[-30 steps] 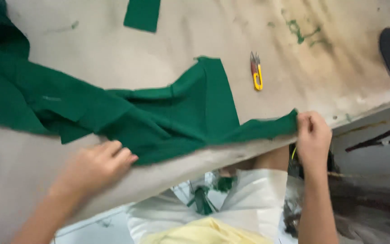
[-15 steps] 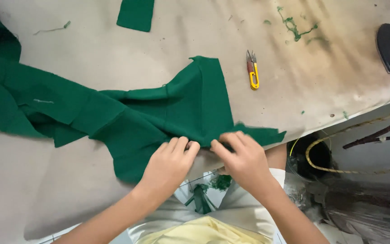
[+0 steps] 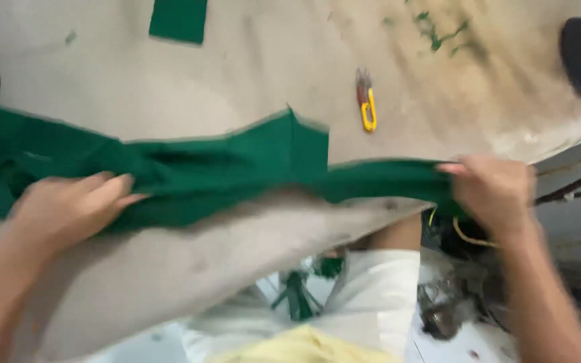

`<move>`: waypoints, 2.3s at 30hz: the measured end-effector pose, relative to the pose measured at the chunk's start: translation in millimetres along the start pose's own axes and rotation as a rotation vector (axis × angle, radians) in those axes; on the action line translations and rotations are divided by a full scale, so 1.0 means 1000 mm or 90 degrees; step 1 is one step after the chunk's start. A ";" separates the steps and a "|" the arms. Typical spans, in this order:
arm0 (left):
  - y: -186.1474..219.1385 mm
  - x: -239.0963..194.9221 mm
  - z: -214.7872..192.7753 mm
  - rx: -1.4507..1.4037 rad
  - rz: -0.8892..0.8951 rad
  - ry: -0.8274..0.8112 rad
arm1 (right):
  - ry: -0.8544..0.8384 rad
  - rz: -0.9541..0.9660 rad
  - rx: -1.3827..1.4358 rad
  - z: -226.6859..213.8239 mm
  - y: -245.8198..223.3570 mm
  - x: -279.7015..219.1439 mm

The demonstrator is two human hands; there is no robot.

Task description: The person is using thread snips to cut small notches and sections out of green fabric strips on a work table.

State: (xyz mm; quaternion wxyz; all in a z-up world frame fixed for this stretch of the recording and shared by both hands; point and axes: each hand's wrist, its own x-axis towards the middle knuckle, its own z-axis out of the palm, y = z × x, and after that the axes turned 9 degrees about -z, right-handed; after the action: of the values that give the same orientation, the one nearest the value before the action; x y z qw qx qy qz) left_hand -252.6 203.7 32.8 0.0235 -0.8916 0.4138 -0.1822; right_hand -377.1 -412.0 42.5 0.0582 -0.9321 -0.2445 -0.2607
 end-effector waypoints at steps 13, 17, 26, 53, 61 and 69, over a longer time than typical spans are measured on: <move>0.091 0.042 -0.033 0.115 -0.109 0.168 | 0.029 -0.011 -0.016 0.028 -0.076 0.039; 0.159 0.094 -0.004 -0.016 -0.047 0.147 | -0.047 -0.088 0.042 0.043 -0.141 0.098; 0.135 0.115 0.000 0.056 0.053 0.186 | -0.016 -0.149 0.151 0.032 -0.137 0.112; 0.134 0.254 0.055 -0.549 -0.019 -0.405 | -0.093 0.325 -0.257 -0.035 -0.082 0.074; 0.062 0.240 -0.007 -0.941 -0.455 -0.087 | 0.105 0.204 0.018 0.044 -0.002 0.166; 0.061 0.235 0.019 -0.975 -0.455 -0.025 | 0.095 0.519 0.501 0.084 -0.132 0.162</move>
State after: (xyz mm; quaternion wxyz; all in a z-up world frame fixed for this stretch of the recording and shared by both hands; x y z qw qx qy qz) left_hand -151.0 -13.9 75.2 -0.6392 -0.7417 0.1158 0.1672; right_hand -282.5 -207.7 51.4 0.5138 -0.8384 0.0610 -0.1715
